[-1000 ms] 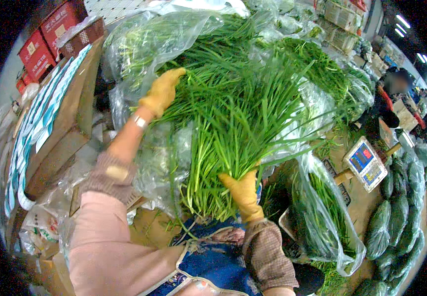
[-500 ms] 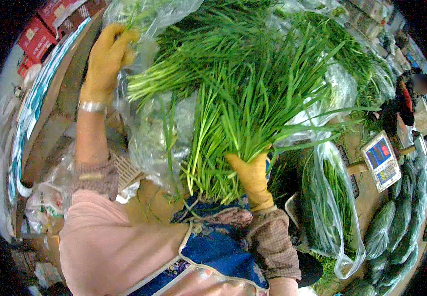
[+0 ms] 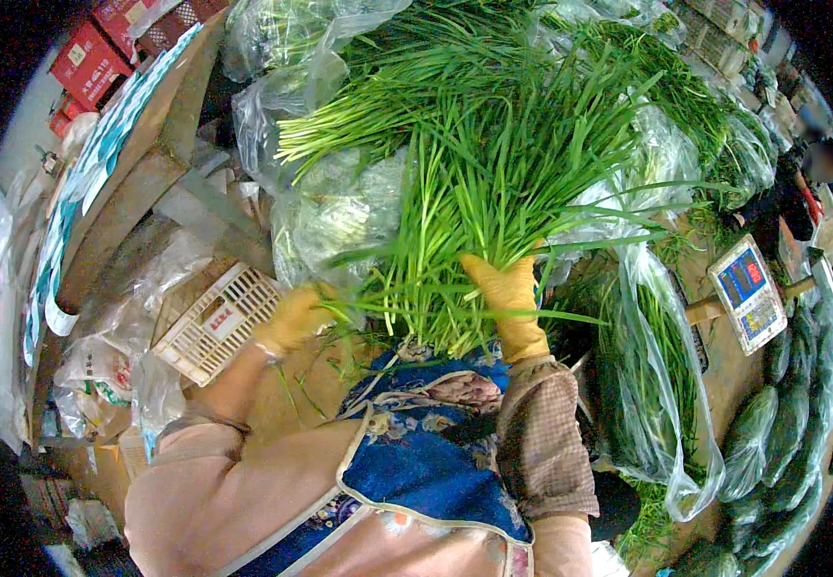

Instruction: The person gathers bunches of green onions from a large pile, places them into a plastic bag, and weighs the bag on a digital scale. They then remove the bag and repeat the process with another bunch of vegetables.

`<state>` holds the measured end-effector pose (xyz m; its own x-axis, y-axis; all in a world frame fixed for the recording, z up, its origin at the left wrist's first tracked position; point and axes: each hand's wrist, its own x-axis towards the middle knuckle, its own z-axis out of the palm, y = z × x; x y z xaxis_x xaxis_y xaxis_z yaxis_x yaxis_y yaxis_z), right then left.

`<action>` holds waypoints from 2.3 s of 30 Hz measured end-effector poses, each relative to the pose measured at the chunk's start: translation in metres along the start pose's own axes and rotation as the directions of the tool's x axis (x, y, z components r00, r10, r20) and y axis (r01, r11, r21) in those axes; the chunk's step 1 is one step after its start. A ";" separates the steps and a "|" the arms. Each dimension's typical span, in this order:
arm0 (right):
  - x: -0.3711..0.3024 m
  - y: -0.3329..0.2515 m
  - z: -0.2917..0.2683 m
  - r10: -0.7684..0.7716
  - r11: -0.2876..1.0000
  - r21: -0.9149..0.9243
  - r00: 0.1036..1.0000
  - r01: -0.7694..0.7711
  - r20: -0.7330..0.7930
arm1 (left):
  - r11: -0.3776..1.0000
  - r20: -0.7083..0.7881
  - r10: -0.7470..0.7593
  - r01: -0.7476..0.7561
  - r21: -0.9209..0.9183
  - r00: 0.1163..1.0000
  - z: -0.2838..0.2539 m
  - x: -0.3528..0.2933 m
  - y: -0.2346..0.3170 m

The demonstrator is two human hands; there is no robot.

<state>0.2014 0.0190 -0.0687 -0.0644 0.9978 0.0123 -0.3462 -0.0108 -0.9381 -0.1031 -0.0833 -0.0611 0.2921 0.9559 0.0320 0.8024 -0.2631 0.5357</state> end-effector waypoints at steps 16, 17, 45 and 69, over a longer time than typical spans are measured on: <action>-0.009 -0.017 0.006 -0.017 0.999 -0.043 1.000 0.016 -0.020 | 0.757 -0.104 -0.259 0.135 -0.639 0.960 -0.073 0.121 0.115; -0.011 -0.018 0.011 -0.012 1.000 -0.028 1.000 0.012 -0.002 | 0.951 -0.099 -0.178 0.145 -0.272 0.979 -0.049 0.158 0.094; 0.005 -0.019 0.024 -0.016 0.994 -0.110 0.990 0.000 -0.141 | 0.923 0.345 -0.040 -0.097 0.371 0.938 0.020 -0.048 0.023; 0.002 -0.020 0.023 -0.087 0.985 -0.160 0.990 0.069 -0.107 | 0.532 0.418 0.187 0.266 -0.804 0.889 0.055 0.000 0.057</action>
<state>0.1867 0.0196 -0.0424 0.0664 0.9962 0.0569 -0.1954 0.0689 -0.9783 -0.0292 -0.1058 -0.0771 0.6272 0.7459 -0.2242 0.0862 0.2196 0.9718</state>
